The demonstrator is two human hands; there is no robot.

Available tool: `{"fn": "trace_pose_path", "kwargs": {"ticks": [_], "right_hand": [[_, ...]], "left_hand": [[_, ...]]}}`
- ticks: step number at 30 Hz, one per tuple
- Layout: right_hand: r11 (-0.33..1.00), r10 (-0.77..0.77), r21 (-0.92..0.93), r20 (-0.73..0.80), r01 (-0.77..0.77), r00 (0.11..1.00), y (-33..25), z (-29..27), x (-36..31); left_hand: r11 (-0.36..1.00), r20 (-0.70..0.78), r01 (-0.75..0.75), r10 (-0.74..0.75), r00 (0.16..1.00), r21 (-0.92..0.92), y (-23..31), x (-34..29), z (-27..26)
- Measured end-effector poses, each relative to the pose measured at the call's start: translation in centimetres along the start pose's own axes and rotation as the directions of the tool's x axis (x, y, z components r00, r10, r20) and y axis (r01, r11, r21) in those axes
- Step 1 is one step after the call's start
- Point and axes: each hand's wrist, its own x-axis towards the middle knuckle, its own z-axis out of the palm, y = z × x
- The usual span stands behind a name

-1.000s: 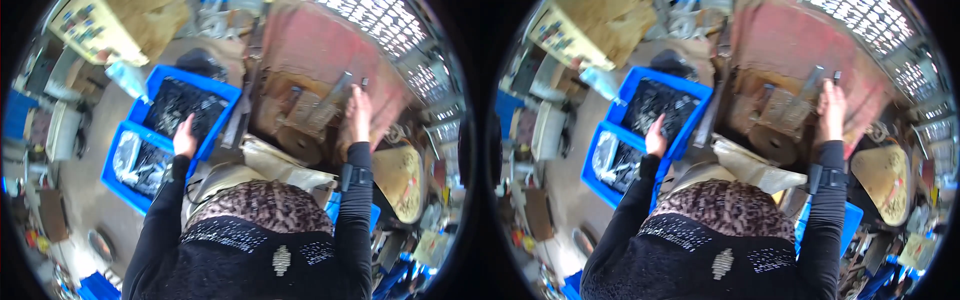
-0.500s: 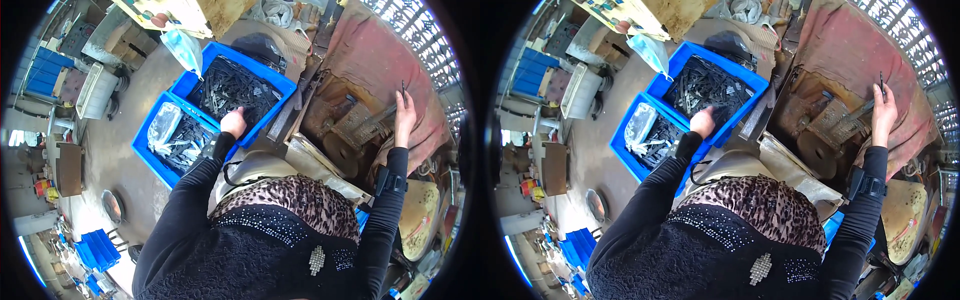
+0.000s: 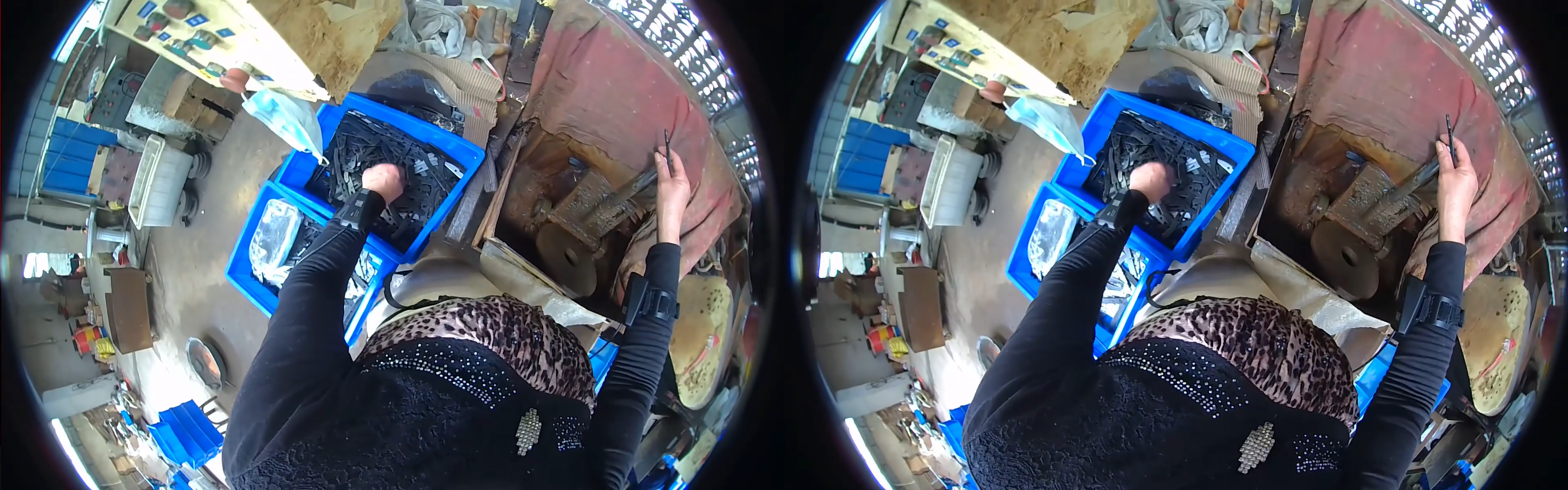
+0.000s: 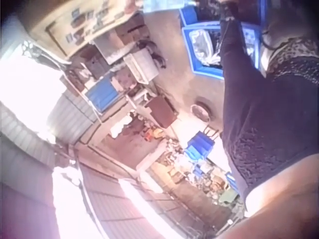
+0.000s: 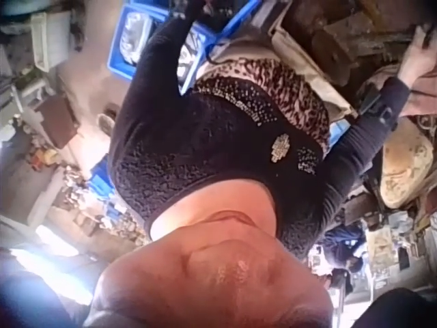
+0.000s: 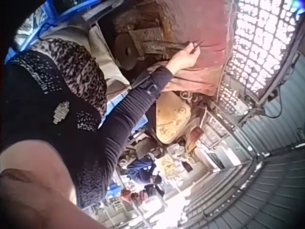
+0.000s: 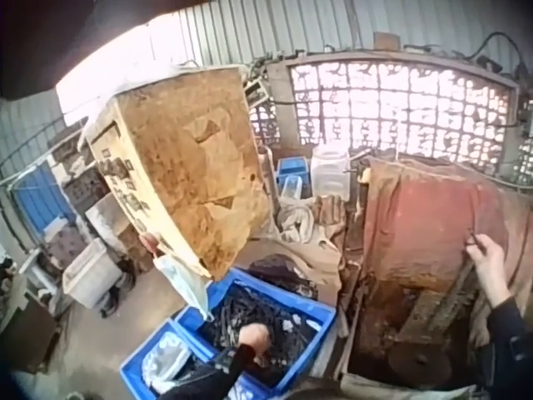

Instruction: The person picks up metal pieces from a blue bin, presses them against a grinding wheel using a lever, and then dips the pieces into a container of liquid before placing them into a blue tray.

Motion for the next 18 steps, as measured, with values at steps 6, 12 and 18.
{"fn": "trace_pose_path", "kwargs": {"ticks": [6, 12, 18], "right_hand": [[1.000, 0.001, 0.001, 0.019, -0.001, 1.000, -0.3, 0.0, -0.1], [0.999, 0.027, 0.025, 0.022, -0.027, 0.999, 0.3, 0.6, 0.0], [0.999, 0.017, 0.035, 0.024, -0.017, 1.000, 0.8, 0.8, 0.2]], "left_hand": [[0.976, -0.260, 0.036, -0.092, 0.961, -0.213, -1.4, 6.1, 1.5], [0.970, -0.351, 0.133, -0.199, 0.915, -0.205, 0.0, 8.9, 3.5], [0.872, -0.159, 0.282, -0.369, 0.916, -0.400, -0.2, 6.3, 3.1]]}}
